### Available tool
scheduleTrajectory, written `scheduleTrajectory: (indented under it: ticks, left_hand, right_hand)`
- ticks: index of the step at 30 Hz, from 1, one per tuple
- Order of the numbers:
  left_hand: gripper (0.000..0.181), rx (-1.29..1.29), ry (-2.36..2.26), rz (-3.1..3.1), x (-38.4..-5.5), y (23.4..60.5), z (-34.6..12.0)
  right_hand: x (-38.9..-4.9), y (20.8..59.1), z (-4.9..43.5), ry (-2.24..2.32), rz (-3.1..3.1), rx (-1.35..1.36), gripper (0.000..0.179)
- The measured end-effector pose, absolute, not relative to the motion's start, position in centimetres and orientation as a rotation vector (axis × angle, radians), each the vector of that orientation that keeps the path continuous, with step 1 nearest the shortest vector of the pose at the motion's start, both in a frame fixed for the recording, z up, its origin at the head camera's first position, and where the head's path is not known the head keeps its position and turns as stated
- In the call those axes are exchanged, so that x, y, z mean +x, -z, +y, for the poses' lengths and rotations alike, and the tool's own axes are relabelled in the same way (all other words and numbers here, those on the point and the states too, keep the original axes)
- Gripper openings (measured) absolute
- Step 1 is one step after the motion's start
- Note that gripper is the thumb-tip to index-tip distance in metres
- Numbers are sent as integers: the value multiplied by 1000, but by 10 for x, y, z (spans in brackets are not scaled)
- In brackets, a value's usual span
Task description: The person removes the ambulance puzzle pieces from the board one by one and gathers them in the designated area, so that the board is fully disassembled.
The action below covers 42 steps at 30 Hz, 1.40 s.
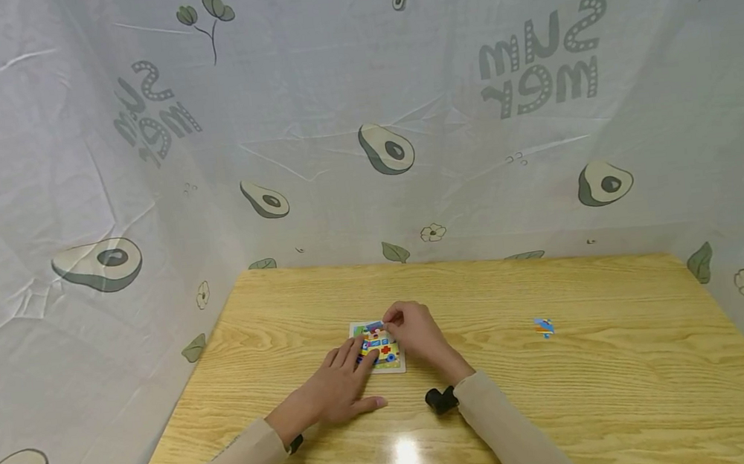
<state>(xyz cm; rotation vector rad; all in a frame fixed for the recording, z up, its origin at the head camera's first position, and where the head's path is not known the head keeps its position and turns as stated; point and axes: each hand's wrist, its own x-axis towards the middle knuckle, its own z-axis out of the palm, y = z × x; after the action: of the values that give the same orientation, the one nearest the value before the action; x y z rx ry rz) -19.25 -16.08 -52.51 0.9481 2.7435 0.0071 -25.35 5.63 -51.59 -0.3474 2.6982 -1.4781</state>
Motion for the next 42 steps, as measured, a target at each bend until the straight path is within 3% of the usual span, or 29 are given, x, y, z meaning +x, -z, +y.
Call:
scheduleTrajectory:
  ticks: [19, 42]
  left_hand:
    - [90, 942, -35, 2745, -192, 525, -162]
    - [88, 987, -42, 2755, -191, 525, -162]
  right_hand:
    - [-247, 488, 90, 1731, 2545, -155, 11]
    - [-231, 486, 182, 1795, 2469, 2, 22]
